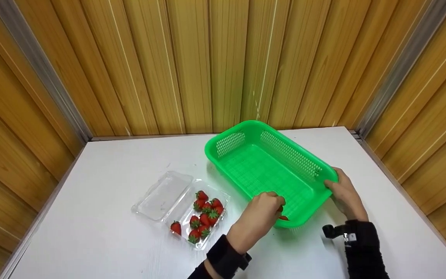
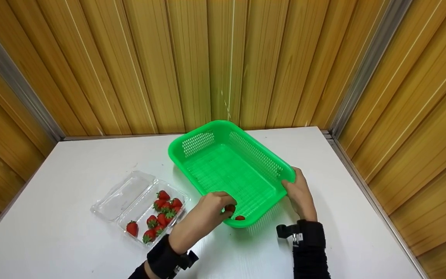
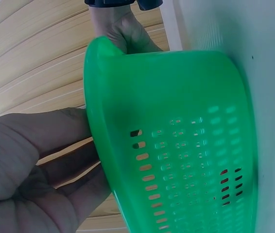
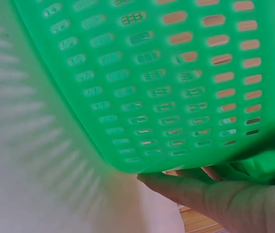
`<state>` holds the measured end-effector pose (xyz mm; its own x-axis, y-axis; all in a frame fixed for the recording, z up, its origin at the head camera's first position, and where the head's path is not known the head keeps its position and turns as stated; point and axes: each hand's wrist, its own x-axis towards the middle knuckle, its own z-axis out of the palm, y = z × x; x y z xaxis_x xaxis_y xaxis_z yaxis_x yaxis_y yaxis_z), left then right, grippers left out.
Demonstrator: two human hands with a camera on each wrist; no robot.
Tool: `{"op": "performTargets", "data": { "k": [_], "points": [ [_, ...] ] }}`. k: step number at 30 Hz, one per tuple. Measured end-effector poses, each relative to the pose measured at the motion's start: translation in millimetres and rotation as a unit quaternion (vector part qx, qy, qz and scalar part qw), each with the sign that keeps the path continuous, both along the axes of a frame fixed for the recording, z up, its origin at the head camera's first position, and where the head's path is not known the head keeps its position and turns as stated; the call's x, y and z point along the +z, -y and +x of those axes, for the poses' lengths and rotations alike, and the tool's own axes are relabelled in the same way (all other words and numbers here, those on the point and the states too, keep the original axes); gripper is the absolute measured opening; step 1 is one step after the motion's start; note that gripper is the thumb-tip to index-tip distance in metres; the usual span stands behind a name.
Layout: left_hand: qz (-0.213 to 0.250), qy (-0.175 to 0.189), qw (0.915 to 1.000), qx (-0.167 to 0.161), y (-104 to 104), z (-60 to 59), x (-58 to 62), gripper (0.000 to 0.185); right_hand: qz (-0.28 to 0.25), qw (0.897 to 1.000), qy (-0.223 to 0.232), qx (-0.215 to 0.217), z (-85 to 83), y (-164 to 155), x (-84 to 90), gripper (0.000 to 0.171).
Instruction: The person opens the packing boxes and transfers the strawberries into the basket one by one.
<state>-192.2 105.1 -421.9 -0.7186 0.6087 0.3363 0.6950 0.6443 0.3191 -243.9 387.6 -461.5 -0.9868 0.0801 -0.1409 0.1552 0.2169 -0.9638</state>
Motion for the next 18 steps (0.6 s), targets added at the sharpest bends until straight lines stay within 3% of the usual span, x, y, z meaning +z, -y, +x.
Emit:
{"op": "performTargets", "data": {
  "k": [6,10,18],
  "points": [
    [-0.004,-0.001,1.0000,-0.001,0.0,2.4,-0.1,0.007,-0.006,1.000,0.003,-0.001,0.0,0.6,0.5,0.062],
    [-0.016,-0.003,0.9999,0.004,0.7,4.1,1.7,0.016,-0.008,1.000,0.000,0.006,0.4,1.3,0.9,0.062],
    [-0.012,-0.018,0.9995,0.021,18.2,5.0,14.3,0.023,0.003,1.000,-0.012,0.004,1.1,-0.3,-0.5,0.060]
  ]
}}
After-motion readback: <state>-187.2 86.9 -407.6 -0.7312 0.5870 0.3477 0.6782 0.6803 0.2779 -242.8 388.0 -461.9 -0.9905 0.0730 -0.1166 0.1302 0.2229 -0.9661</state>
